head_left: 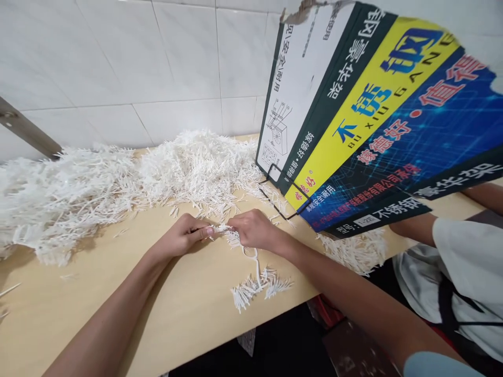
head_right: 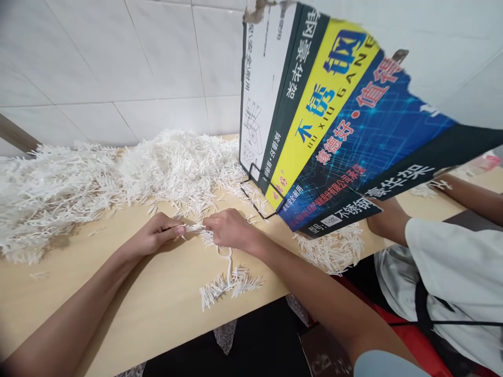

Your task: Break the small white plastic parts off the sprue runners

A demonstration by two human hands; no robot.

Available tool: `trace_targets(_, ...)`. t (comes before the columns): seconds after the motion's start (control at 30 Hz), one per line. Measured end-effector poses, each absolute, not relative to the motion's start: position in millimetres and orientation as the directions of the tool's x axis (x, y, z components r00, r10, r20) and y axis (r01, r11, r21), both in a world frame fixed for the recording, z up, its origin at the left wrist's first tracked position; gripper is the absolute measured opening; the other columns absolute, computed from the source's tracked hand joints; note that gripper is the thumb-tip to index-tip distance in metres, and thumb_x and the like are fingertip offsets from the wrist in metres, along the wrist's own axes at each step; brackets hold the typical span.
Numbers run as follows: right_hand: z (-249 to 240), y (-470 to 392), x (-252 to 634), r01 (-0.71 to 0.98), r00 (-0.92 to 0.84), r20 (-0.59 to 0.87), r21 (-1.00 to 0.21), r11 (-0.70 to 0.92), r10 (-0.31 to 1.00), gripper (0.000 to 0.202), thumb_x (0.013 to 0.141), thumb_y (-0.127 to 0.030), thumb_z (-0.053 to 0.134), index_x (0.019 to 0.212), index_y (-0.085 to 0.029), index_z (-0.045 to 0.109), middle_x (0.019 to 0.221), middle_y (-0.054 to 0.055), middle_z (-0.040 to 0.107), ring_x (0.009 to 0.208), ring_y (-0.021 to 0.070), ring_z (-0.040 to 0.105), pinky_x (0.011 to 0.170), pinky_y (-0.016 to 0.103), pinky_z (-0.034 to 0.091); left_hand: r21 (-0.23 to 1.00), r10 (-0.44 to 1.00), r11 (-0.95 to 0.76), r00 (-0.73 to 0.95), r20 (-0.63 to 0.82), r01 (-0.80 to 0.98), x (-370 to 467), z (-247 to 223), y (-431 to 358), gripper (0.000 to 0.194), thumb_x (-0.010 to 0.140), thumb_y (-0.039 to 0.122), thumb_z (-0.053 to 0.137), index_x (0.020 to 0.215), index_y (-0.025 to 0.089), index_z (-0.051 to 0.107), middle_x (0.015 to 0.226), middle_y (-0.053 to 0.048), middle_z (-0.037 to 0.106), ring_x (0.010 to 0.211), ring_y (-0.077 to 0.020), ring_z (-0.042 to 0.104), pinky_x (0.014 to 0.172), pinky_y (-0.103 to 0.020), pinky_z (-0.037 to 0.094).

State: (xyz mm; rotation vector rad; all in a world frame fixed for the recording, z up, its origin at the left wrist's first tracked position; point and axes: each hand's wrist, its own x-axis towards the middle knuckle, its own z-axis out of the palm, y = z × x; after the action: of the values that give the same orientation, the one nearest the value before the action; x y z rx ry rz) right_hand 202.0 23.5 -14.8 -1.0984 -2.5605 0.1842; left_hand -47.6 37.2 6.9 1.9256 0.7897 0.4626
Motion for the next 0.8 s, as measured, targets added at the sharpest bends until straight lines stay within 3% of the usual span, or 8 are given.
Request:
trace_targets(0.07,-16,23,203,0.685,-0.624,0.264,-0.268,0.677,0.736,0.025,0.073,-0.003,0.055,0.083,-0.019,0.071,0.081,0.002,0.077,0.067,0.0163,0.061,0.057,0.029,0.027,0.939,0.776,-0.234,0.631,0.023,0.253,-54,3,36,0.052,0.095,0.049,0.059,0.055,0.017,0.048,0.050,0.004,0.035,0.046,-0.0079,0.027,0.047,-0.027,0.016)
trace_targets(0.17,-19,24,207,0.726,-0.565,0.262,-0.293,0.622,0.783,0.024,0.073,-0.003,0.057,0.084,-0.019,0.072,0.083,0.002,0.078,0.070,0.0174,0.065,0.059,0.028,0.031,0.989,0.956,-0.146,0.255,0.146,-0.018,-70,-5,34,0.053,0.093,0.049,0.060,0.053,0.019,0.043,0.049,0.005,0.027,0.045,-0.0087,0.023,0.046,-0.027,0.015)
trace_targets(0.23,-20,24,209,0.752,-0.529,0.260,-0.297,0.588,0.808,0.023,0.074,-0.003,0.057,0.083,-0.018,0.072,0.081,0.003,0.078,0.070,0.0181,0.067,0.060,0.028,0.033,0.986,0.986,-0.138,0.084,0.145,-0.089,-75,-6,34,0.049,0.092,0.046,0.063,0.055,0.019,0.046,0.050,0.005,0.027,0.046,-0.0089,0.024,0.046,-0.027,0.016)
trace_targets(0.4,-18,24,209,0.754,-0.483,0.288,-0.343,0.560,0.827,0.022,0.082,-0.005,0.055,0.086,-0.019,0.072,0.082,0.003,0.078,0.072,0.0180,0.067,0.065,0.027,0.035,0.990,0.988,-0.140,0.057,0.140,0.001,-47,-3,32,0.037,0.095,0.051,0.062,0.079,0.017,0.067,0.055,0.003,0.044,0.051,-0.0106,0.039,0.051,-0.025,0.029)
trace_targets(0.5,-16,24,209,0.752,-0.448,0.301,-0.382,0.537,0.842,0.021,0.088,-0.008,0.055,0.086,-0.019,0.072,0.079,0.003,0.076,0.071,0.0170,0.064,0.066,0.026,0.035,0.991,0.985,-0.127,0.128,0.119,0.051,-28,-4,29,0.034,0.093,0.049,0.065,0.085,0.017,0.068,0.066,-0.001,0.059,0.058,-0.0120,0.049,0.056,-0.025,0.038)
trace_targets(0.6,-15,25,209,0.751,-0.430,0.308,-0.399,0.525,0.849,0.022,0.095,-0.016,0.054,0.083,-0.019,0.071,0.074,0.003,0.072,0.068,0.0162,0.060,0.067,0.026,0.033,0.993,0.986,-0.120,0.114,0.121,-0.010,-23,-7,27,0.023,0.089,0.040,0.069,0.095,0.018,0.068,0.086,-0.005,0.070,0.068,-0.0132,0.057,0.066,-0.027,0.046)
trace_targets(0.7,-14,26,210,0.741,-0.426,0.301,-0.425,0.519,0.853,0.024,0.098,-0.019,0.053,0.081,-0.019,0.070,0.070,0.002,0.068,0.066,0.0153,0.057,0.065,0.025,0.031,0.990,0.990,-0.139,0.018,0.139,0.007,-26,-7,27,0.023,0.090,0.036,0.066,0.106,0.019,0.066,0.110,-0.009,0.072,0.081,-0.0160,0.063,0.075,-0.030,0.051)
trace_targets(0.8,-12,26,210,0.728,-0.414,0.291,-0.462,0.506,0.862,0.025,0.098,-0.020,0.054,0.079,-0.018,0.069,0.066,0.001,0.065,0.062,0.0142,0.054,0.064,0.025,0.030,0.961,0.975,-0.197,-0.066,0.213,0.192,-31,-4,25,0.033,0.100,0.042,0.051,0.123,0.023,0.065,0.130,-0.012,0.068,0.104,-0.0223,0.065,0.095,-0.039,0.051)
